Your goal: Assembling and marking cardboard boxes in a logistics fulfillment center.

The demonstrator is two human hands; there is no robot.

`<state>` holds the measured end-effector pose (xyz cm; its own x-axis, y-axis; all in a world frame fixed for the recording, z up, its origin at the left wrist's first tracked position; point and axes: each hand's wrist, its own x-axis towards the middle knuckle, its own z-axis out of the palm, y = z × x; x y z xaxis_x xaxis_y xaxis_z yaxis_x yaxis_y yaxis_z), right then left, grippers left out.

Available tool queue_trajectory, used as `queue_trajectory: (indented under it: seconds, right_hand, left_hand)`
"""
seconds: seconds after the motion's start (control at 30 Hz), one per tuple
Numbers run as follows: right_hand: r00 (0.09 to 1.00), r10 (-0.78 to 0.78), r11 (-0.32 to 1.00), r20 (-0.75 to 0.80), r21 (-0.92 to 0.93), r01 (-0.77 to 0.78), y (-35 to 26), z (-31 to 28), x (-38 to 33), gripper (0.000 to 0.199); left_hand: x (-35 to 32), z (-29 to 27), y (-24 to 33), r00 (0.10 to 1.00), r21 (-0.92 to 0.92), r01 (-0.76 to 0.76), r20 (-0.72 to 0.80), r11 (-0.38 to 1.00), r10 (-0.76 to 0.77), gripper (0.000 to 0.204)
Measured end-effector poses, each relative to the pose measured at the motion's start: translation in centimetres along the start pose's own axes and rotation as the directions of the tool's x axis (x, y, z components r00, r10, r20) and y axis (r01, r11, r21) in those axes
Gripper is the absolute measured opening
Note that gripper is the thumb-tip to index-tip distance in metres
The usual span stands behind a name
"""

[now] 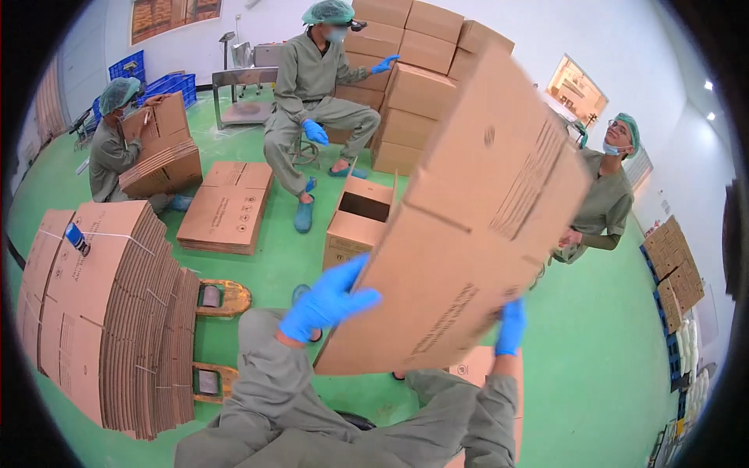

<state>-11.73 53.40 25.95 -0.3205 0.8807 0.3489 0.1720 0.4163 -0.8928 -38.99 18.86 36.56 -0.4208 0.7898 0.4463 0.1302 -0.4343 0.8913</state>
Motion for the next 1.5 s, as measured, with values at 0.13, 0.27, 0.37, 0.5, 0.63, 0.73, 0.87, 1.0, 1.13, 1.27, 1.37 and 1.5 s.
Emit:
queue_trajectory:
  seconds: [0.13, 0.27, 0.37, 0.5, 0.63, 0.73, 0.87, 1.0, 1.13, 1.27, 1.37, 1.5]
  right_hand:
    - [0.955, 0.076, 0.997, 0.288, -0.04, -0.067, 8.5, 10.7, -8.6, 0.054]
    - [0.67, 0.337, 0.827, 0.662, 0.132, -0.547, 0.3, 16.3, -18.8, 0.069]
    - [0.695, 0.268, 0.872, 0.667, 0.139, -0.47, 4.9, 16.6, -23.0, 0.087]
    - [0.746, 0.212, 0.95, 0.631, 0.046, -0.308, 4.5, 16.5, -23.5, 0.106]
    - [0.645, 0.322, 0.825, 0.693, 0.13, -0.55, 4.7, 15.3, -23.2, 0.1]
    - [0.493, 0.475, 0.639, 0.729, 0.1, -0.763, 4.2, 13.1, -22.8, 0.09]
    - [0.73, 0.378, 0.83, 0.569, 0.142, -0.54, 4.8, 11.0, -21.7, 0.072]
    - [0.897, 0.352, 0.93, 0.268, 0.009, -0.368, 7.0, 8.9, -19.0, 0.056]
    - [0.838, 0.511, 0.79, 0.194, 0.279, -0.546, 9.5, 9.6, -14.9, 0.053]
    - [0.931, 0.312, 0.942, 0.189, -0.191, -0.277, 9.6, 13.2, -12.3, 0.053]
    - [0.895, 0.283, 0.907, 0.345, -0.4, -0.133, 7.4, 14.9, -11.1, 0.053]
    - [0.837, 0.346, 0.848, 0.423, -0.523, -0.086, 5.7, 13.9, -10.9, 0.052]
  left_hand:
    - [-0.3, 6.6, -6.1, 0.989, 0.606, 0.104, 0.018, 0.788, -0.145, 0.042]
    - [-3.3, 6.3, -19.7, 0.889, 0.69, 0.398, -0.127, 0.605, -0.439, 0.043]
    - [-3.9, 7.8, -25.2, 0.793, 0.764, 0.413, -0.036, 0.495, -0.608, 0.054]
    - [-2.4, 8.8, -26.1, 0.721, 0.587, 0.589, -0.072, 0.555, -0.689, 0.07]
    - [-1.4, 9.2, -28.6, 0.754, 0.285, 0.638, -0.046, 0.715, -0.655, 0.083]
    - [-1.6, 8.1, -30.5, 0.805, 0.174, 0.578, 0.043, 0.797, -0.592, 0.084]
    - [-2.6, 3.3, -29.6, 0.808, 0.191, 0.546, 0.139, 0.816, -0.573, 0.069]
    - [-9.6, -1.5, -25.0, 0.905, 0.271, 0.384, 0.08, 0.883, -0.418, 0.073]
    - [-17.1, -2.3, -15.6, 0.637, 0.632, 0.505, 0.187, 0.588, -0.748, 0.08]
    - [-15.6, 4.2, -11.6, 0.962, 0.968, -0.028, 0.094, 0.248, -0.258, 0.074]
    - [-14.1, 8.9, -13.4, 0.809, 0.926, 0.005, 0.217, 0.377, -0.546, 0.064]
    - [-10.7, 7.8, -18.7, 0.442, 0.83, 0.185, 0.407, 0.526, -0.799, 0.064]
